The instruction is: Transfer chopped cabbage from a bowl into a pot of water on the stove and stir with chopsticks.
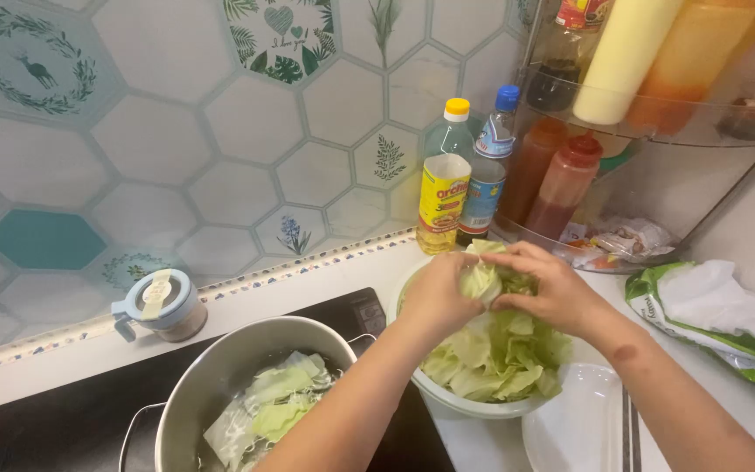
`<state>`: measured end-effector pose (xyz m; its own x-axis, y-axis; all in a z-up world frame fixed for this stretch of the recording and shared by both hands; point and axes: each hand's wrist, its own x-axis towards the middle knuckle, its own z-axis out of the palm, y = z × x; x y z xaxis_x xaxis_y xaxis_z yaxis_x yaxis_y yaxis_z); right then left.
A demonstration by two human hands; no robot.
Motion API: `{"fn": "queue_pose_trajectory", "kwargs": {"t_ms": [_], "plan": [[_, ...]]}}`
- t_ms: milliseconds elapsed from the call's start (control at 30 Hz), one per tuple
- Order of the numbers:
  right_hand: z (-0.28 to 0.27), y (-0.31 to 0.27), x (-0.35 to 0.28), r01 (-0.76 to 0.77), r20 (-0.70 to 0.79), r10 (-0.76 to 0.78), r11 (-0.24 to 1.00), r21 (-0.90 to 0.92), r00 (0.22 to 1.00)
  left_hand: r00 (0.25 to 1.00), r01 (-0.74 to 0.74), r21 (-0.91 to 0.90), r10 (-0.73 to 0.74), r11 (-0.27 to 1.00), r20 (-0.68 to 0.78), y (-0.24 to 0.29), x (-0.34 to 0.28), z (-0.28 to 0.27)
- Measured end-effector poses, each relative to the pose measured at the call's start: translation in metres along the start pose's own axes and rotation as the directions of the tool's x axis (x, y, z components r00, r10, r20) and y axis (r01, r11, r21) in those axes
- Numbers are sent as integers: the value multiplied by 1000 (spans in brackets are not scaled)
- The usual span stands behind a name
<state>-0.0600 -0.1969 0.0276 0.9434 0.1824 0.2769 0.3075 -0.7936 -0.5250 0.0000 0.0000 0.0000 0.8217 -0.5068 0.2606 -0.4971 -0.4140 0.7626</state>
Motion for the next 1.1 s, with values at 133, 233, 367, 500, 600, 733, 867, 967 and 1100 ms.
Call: {"fn": "queue_pose_trajectory", "kwargs": {"t_ms": [133,233,367,500,600,733,867,967,1100], "plan": [[-17,-22,9,30,-38,-32,999,-30,999,995,96,-9,-96,995,36,17,2,-19],[-23,-36,17,63,-46,-66,996,-66,997,999,4,-71,-6,997,-40,10,4,-23],[-32,-73,29,110,-73,-117,989,-102,990,981,-137,-118,118,984,-151,22,-11,-61],[-18,-126,41,283,-101,-288,957,-62,952,975,-156,-98,138,983,-173,40,-59,-136],[25,-179,50,400,-98,-397,917,8,912,965,-166,-4,162,986,-205,18,-107,-187],[114,-222,43,373,37,-382,915,155,923,982,83,-95,-98,992,-162,-33,-181,-215],[185,-224,33,282,201,-336,925,256,920,966,224,-47,-228,973,-121,-92,-227,-203],[198,-211,29,196,337,-261,957,214,904,979,202,214,-188,956,-83,-91,-231,-199],[141,-199,27,177,262,-213,972,155,941,998,10,501,25,865,-63,-56,-203,-185]]}}
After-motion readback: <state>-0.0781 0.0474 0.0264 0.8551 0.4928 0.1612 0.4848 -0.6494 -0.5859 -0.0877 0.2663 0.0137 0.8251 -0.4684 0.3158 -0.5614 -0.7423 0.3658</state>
